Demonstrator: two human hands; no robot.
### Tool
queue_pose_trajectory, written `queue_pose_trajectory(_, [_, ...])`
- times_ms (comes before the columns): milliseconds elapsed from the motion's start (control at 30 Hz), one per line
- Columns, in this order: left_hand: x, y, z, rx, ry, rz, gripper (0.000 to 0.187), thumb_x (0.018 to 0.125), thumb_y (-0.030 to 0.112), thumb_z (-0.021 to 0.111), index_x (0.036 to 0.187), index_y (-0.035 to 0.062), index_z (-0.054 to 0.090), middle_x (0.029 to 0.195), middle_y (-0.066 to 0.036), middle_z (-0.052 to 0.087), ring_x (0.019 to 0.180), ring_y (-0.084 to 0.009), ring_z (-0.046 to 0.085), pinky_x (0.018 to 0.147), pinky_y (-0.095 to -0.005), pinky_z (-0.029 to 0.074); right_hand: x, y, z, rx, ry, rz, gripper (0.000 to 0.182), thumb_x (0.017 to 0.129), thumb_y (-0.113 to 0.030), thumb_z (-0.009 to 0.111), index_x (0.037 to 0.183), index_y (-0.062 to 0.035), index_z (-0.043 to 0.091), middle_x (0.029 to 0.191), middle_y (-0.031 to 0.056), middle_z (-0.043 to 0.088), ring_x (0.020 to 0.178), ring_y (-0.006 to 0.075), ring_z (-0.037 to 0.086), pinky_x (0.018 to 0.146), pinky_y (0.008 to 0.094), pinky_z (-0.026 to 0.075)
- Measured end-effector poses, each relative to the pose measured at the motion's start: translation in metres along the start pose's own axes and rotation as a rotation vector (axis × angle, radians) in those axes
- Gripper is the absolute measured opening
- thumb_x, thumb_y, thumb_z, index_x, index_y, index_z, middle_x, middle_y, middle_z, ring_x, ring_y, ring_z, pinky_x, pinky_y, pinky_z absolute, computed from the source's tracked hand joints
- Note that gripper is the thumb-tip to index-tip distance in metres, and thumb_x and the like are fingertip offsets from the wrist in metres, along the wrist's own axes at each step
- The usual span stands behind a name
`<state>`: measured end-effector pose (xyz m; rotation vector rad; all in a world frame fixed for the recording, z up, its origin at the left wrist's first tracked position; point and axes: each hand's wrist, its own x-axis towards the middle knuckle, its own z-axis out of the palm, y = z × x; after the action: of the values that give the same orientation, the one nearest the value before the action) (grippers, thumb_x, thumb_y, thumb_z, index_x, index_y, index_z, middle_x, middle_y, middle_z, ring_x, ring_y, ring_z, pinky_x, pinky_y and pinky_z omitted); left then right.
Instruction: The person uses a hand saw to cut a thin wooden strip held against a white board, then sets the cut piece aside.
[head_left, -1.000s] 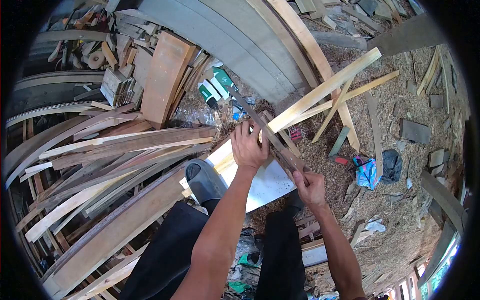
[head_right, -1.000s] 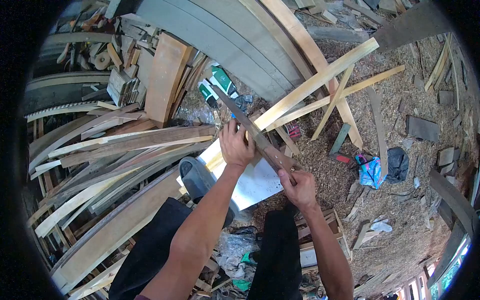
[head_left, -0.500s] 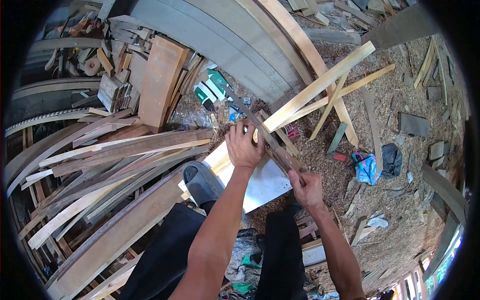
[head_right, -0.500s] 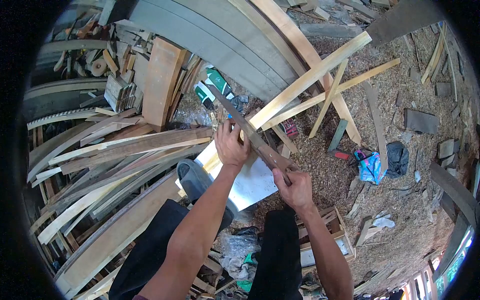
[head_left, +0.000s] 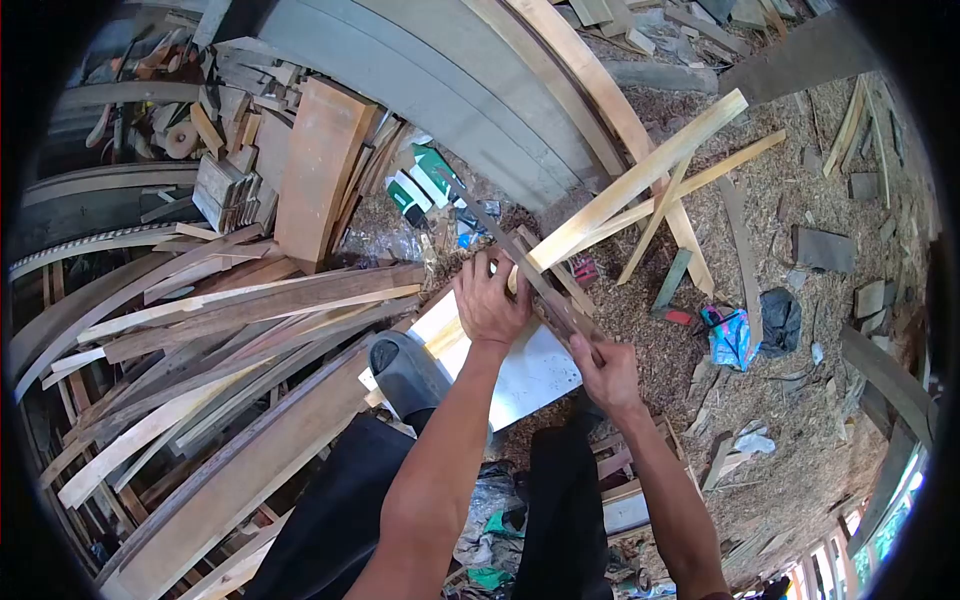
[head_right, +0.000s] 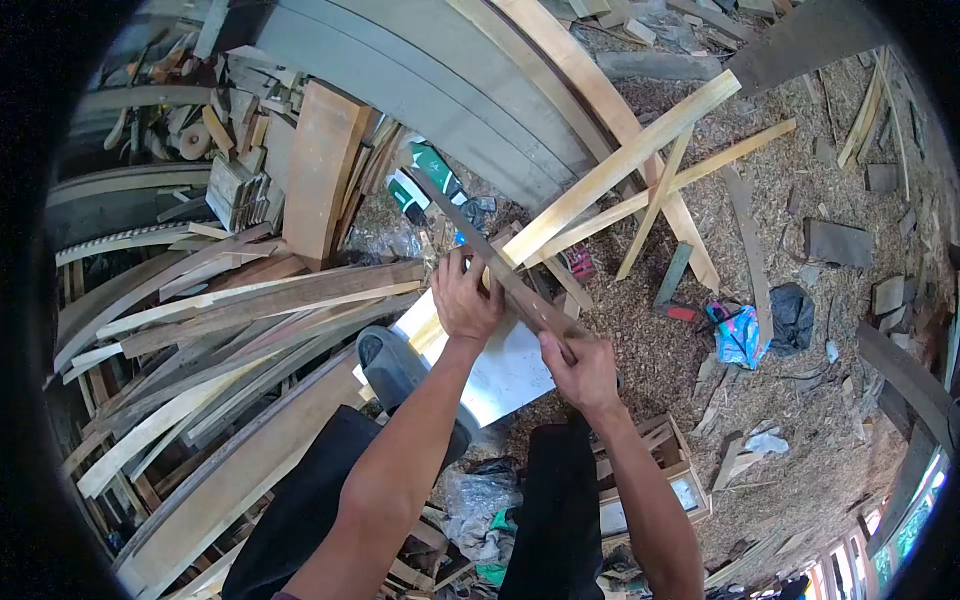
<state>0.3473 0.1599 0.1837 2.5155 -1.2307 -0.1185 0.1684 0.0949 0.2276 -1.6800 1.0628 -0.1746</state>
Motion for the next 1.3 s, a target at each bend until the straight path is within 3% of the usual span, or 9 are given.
queue_pose_trajectory(167, [0.009, 0.001, 0.004, -0.052, -0.021, -0.035, 0.031, 0.078, 0.021, 0.060, 0.105, 0.0062, 0.061, 0.107, -0.012, 0.054, 0.098, -0.0311, 0.050, 0.085, -0.0422, 0.036, -0.039, 0.047, -0.024, 0.073, 0.049, -0.052, 0.040, 0.086, -0.022, 0.066, 0.056, 0.0028, 0.058, 0.045, 0.0156, 0.048, 0.040, 0.0300, 0.052, 0.043, 0.0390, 0.037])
queue_pose_trajectory(267, [0.010, 0.000, 0.004, -0.075, -0.003, -0.029, 0.031, 0.076, 0.018, 0.061, 0.104, 0.0063, 0.061, 0.106, -0.012, 0.054, 0.098, -0.0309, 0.050, 0.084, -0.0424, 0.037, -0.033, 0.035, -0.031, -0.109, -0.057, 0.009, 0.039, 0.086, -0.023, 0.066, 0.058, 0.0028, 0.059, 0.049, 0.0177, 0.051, 0.043, 0.0318, 0.055, 0.046, 0.0397, 0.042])
queue_pose_trajectory(333, [0.009, 0.001, 0.004, -0.042, 0.028, -0.009, 0.023, 0.082, 0.024, 0.060, 0.097, 0.0074, 0.063, 0.102, -0.010, 0.055, 0.094, -0.0289, 0.050, 0.082, -0.0409, 0.038, -0.015, 0.012, -0.018, -0.077, -0.029, 0.018, 0.039, 0.086, -0.024, 0.066, 0.058, 0.0031, 0.060, 0.050, 0.0182, 0.051, 0.044, 0.0329, 0.055, 0.046, 0.0398, 0.043])
queue_pose_trajectory(467, [0.009, 0.001, 0.004, 0.001, 0.007, -0.003, 0.023, 0.081, 0.023, 0.061, 0.096, 0.0061, 0.063, 0.102, -0.010, 0.055, 0.093, -0.0291, 0.050, 0.082, -0.0413, 0.038, 0.008, -0.002, -0.003, -0.062, -0.018, 0.031, 0.040, 0.085, -0.026, 0.067, 0.060, 0.0039, 0.060, 0.050, 0.0188, 0.051, 0.045, 0.0359, 0.054, 0.047, 0.0407, 0.042])
queue_pose_trajectory(667, [0.010, 0.001, 0.004, -0.055, -0.011, -0.022, 0.027, 0.080, 0.019, 0.056, 0.103, 0.0063, 0.061, 0.102, -0.012, 0.053, 0.097, -0.0308, 0.049, 0.085, -0.0441, 0.036, -0.054, 0.040, -0.043, -0.095, -0.062, 0.027, 0.036, 0.086, -0.021, 0.066, 0.060, 0.0037, 0.060, 0.051, 0.0190, 0.052, 0.045, 0.0342, 0.054, 0.046, 0.0406, 0.041])
queue_pose_trajectory(967, [0.009, 0.000, 0.005, -0.011, -0.018, -0.021, 0.024, 0.078, 0.017, 0.057, 0.100, 0.0067, 0.060, 0.101, -0.013, 0.053, 0.095, -0.0311, 0.050, 0.085, -0.0433, 0.036, 0.018, -0.009, 0.002, -0.046, -0.014, -0.016, 0.036, 0.087, -0.026, 0.066, 0.063, 0.0017, 0.063, 0.054, 0.0191, 0.054, 0.049, 0.0355, 0.058, 0.046, 0.0401, 0.042])
queue_pose_trajectory(1167, [0.009, 0.001, 0.004, -0.051, 0.004, -0.009, 0.026, 0.076, 0.015, 0.058, 0.100, 0.0058, 0.060, 0.100, -0.012, 0.053, 0.094, -0.0304, 0.049, 0.083, -0.0434, 0.036, -0.051, 0.054, -0.038, -0.064, -0.014, -0.048, 0.033, 0.086, -0.022, 0.066, 0.062, 0.0016, 0.063, 0.052, 0.0179, 0.052, 0.045, 0.0342, 0.054, 0.045, 0.0395, 0.041])
queue_pose_trajectory(1300, [0.009, 0.002, 0.006, -0.057, 0.014, -0.013, 0.025, 0.075, 0.014, 0.058, 0.099, 0.0052, 0.060, 0.099, -0.011, 0.052, 0.093, -0.0301, 0.049, 0.083, -0.0434, 0.036, -0.043, 0.048, -0.027, -0.041, -0.029, 0.012, 0.032, 0.084, -0.020, 0.067, 0.062, 0.0021, 0.062, 0.051, 0.0176, 0.052, 0.045, 0.0341, 0.055, 0.045, 0.0392, 0.041])
